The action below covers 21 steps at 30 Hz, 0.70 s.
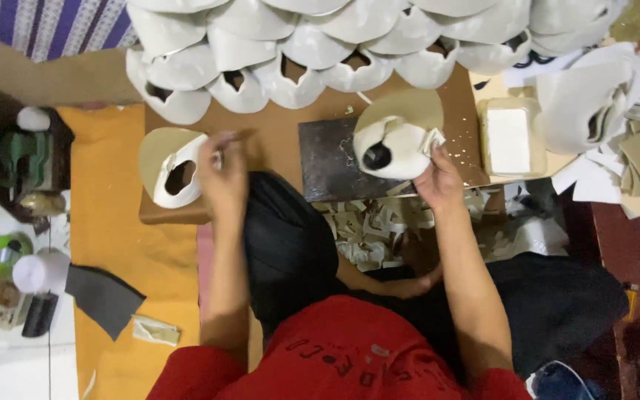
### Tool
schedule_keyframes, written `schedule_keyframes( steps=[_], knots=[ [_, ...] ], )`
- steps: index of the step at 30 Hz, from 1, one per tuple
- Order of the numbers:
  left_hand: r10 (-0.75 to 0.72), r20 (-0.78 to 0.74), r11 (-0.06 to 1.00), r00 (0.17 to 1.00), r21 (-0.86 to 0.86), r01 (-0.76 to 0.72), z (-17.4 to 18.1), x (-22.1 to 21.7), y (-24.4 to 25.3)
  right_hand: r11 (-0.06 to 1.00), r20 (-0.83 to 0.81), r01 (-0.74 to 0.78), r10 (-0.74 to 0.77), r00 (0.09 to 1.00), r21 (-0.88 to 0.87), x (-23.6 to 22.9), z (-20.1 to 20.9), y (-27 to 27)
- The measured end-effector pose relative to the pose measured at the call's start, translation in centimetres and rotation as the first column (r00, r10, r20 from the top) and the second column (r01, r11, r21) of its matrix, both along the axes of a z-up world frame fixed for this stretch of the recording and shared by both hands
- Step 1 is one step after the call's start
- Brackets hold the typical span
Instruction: The person sits cross-legged and smooths white shoe parts on a small board using a sanding block. They pick up parts, rub them on the board, and place them aside.
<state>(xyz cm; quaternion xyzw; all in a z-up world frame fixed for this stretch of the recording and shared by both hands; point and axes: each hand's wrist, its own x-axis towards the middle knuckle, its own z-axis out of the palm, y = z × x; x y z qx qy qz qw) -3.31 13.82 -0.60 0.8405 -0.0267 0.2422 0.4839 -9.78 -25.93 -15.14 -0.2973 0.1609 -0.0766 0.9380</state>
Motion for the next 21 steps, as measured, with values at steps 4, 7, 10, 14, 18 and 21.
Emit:
schedule_keyframes(
  steps=[4, 7, 10, 14, 18, 21],
  knots=[
    [0.293, 0.1, 0.671, 0.951, 0.687, -0.279, -7.8, 1.1, 13.3, 0.998, -0.073, 0.045, -0.042, 0.996, 0.04, -1.4, 1.8, 0.4],
    [0.306, -0.072, 0.552, 0.949, 0.826, -0.115, -10.6, 0.7, 16.0, 0.995, -0.097, 0.08, -0.075, 0.993, 0.055, -2.3, 4.5, 1.3],
    [0.248, -0.091, 0.494, 0.964, 0.868, -0.045, -9.8, 0.7, 14.8, 0.985, -0.094, 0.114, -0.103, 0.99, 0.127, -2.6, 6.7, 1.5],
    [0.29, -0.057, 0.431, 0.955, 0.899, -0.077, -13.6, 2.9, 17.4, 0.977, -0.084, 0.155, -0.144, 0.986, 0.148, -3.4, 8.1, 0.3],
    [0.247, 0.02, 0.489, 0.969, 0.86, -0.143, -6.8, 2.1, 15.7, 0.974, -0.062, 0.186, -0.18, 0.982, 0.128, -4.7, 9.1, -1.9],
    [-0.027, 0.093, 0.779, 0.995, 0.626, -0.038, 0.8, 1.6, 13.8, 0.963, 0.074, 0.171, -0.19, 0.979, 0.211, -6.0, 9.4, -3.4]
  ],
)
